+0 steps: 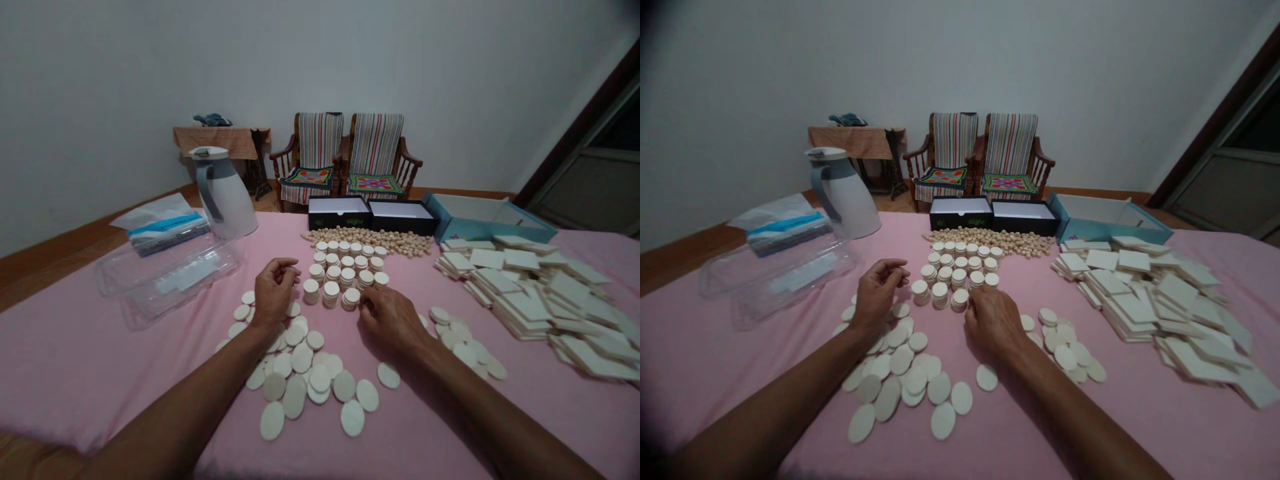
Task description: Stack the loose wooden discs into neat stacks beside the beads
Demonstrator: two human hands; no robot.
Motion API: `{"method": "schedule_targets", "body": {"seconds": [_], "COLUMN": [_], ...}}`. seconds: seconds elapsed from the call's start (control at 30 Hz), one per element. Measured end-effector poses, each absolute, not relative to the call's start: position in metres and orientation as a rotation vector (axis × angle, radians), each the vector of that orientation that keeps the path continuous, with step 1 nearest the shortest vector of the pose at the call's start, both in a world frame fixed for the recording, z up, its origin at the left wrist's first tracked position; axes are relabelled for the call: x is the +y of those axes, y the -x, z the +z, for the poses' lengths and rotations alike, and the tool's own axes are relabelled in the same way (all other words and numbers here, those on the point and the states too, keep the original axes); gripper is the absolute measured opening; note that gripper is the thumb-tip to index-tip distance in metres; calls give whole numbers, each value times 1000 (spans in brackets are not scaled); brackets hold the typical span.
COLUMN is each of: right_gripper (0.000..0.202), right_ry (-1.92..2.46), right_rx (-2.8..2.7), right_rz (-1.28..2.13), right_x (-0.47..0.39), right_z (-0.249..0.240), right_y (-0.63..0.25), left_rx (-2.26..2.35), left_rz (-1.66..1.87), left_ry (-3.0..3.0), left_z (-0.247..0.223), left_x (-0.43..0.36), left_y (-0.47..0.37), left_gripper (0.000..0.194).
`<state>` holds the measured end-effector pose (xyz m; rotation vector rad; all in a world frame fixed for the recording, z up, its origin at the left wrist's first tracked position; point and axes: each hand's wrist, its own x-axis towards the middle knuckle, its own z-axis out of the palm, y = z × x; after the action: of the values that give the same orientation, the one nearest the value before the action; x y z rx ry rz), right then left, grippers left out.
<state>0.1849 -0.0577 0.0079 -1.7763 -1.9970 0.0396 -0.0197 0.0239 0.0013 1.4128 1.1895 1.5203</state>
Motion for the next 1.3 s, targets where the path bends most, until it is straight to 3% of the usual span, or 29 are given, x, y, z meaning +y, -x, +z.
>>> {"method": "schedule_targets", "body": {"seconds": [0.43,0.73,1.1,1.3], "right_gripper": [12,31,14,19], "right_ry": [1869,2130,2022,1795], "right_rx": [-2088,-2335,-2342,-2213], "right_rz": [192,417,387,698], "right_x": [-54,-69,-61,-58], "right_z": [26,37,23,24], "right_y": [-215,-280,-256,-240], "left_rx": [1197,1205,1236,1230], "left_rz": [1523,1509,1498,1500], "left_ry": [-1413,-1412,-1399,-1406], "left_z": [1,1,4,3], "left_x": [24,24,22,23], "left_y": [20,20,20,20], "left_gripper": [22,23,24,23]}}
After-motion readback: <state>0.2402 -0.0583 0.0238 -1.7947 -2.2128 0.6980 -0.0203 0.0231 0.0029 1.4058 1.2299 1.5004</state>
